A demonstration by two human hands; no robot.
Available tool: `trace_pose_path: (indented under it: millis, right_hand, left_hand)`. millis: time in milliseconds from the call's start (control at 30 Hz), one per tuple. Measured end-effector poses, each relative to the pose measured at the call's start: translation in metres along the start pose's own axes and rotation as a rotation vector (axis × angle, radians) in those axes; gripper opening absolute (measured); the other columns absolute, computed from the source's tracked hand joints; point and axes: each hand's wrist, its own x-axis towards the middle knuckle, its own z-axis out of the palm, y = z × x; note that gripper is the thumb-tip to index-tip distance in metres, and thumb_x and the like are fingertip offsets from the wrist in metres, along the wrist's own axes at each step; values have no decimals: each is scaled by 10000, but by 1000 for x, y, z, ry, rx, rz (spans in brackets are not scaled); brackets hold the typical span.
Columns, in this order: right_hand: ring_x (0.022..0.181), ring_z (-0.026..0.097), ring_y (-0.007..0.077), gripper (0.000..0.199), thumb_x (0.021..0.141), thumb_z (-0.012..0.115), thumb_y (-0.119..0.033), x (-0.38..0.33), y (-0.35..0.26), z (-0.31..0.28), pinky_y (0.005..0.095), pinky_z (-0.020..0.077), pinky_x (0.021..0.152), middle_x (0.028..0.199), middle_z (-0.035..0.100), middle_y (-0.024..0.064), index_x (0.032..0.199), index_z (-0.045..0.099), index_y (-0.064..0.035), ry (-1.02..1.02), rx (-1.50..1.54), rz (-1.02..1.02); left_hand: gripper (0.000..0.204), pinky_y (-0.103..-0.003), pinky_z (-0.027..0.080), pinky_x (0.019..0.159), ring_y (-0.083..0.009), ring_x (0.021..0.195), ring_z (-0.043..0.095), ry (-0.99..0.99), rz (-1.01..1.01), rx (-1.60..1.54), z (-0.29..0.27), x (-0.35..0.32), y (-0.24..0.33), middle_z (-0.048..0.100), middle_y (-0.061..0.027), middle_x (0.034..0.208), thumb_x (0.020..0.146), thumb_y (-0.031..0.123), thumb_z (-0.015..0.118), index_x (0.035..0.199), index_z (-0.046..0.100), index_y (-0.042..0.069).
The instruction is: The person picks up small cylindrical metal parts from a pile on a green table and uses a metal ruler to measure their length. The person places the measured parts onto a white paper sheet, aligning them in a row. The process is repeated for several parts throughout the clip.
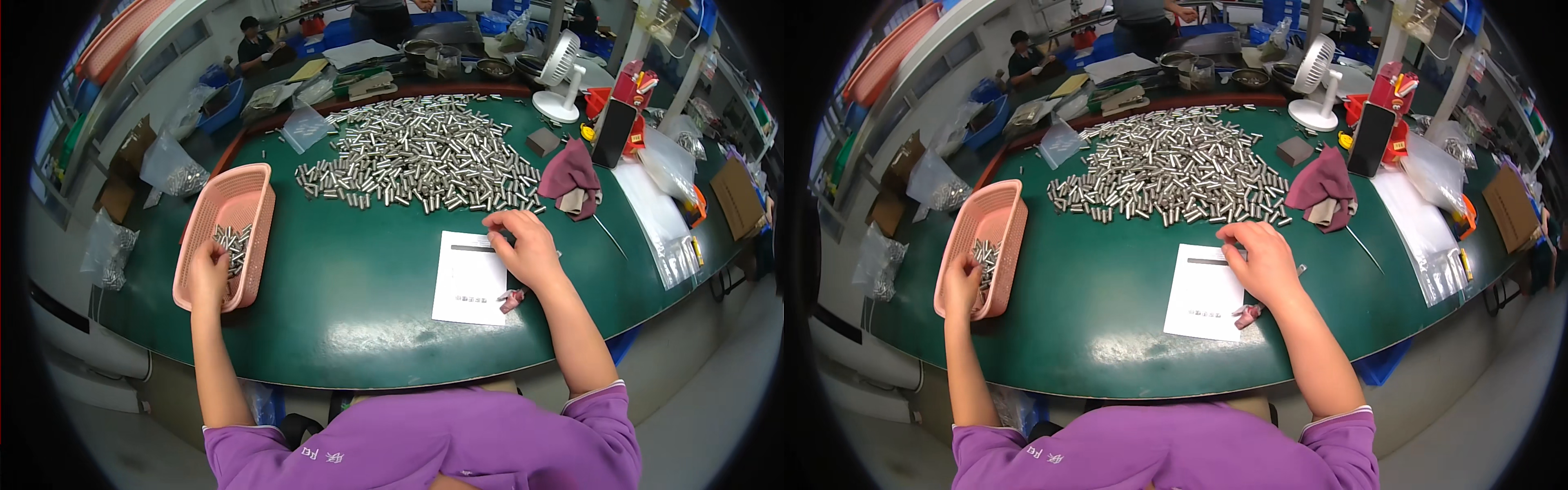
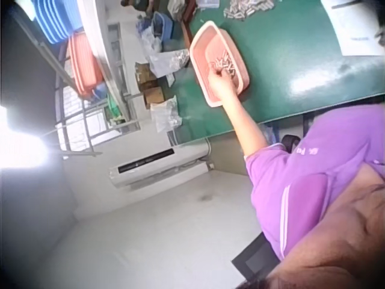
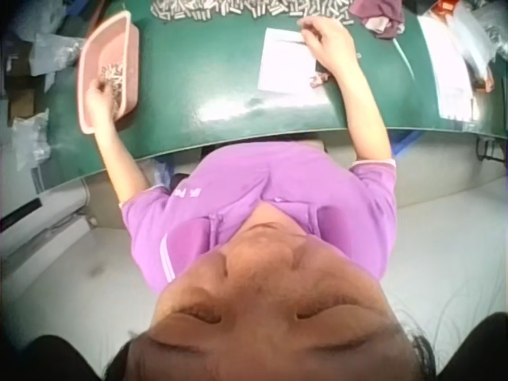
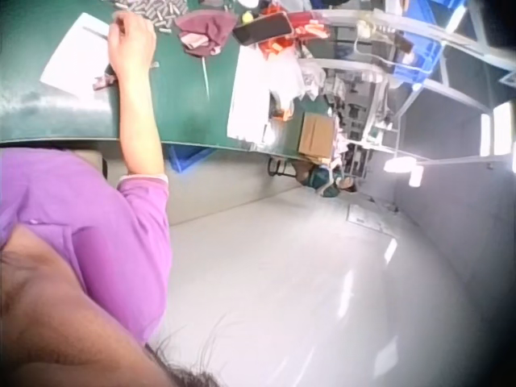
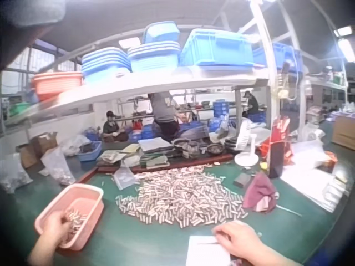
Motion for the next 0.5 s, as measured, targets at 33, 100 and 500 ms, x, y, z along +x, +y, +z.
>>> trace_pose_path:
  millis: [33, 100, 500]
  right_hand:
    - [849, 595, 243, 150, 775, 643, -106, 1, -1, 1, 370, 468, 763, 850, 642, 46, 924, 638, -91, 7, -2, -2]
    - [873, 598, 248, 156, 770, 639, -103, 2, -4, -9, 371, 472, 769, 862, 650, 50, 926, 645, -91, -11, -23, 83]
    - [874, 603, 282, 139, 711, 608, -82, 37, 26, -16, 400, 496, 765, 838, 658, 77, 822, 689, -108, -150, -291, 94]
  left_hand:
    - [155, -361, 478, 684, -255, 736, 599, -51, -20, 4, -1, -4, -15, 601, -128, 806, 778, 50, 640, 925, 629, -1]
    - [143, -352, 479, 707, -248, 799, 604, 8, 47, -28, 5, -5, 1, 605, -134, 913, 791, 41, 637, 926, 634, -5]
    - [161, -292, 493, 725, -202, 873, 599, -444, 618, -495, 75, -50, 207, 596, -78, 998, 772, 36, 659, 932, 644, 32]
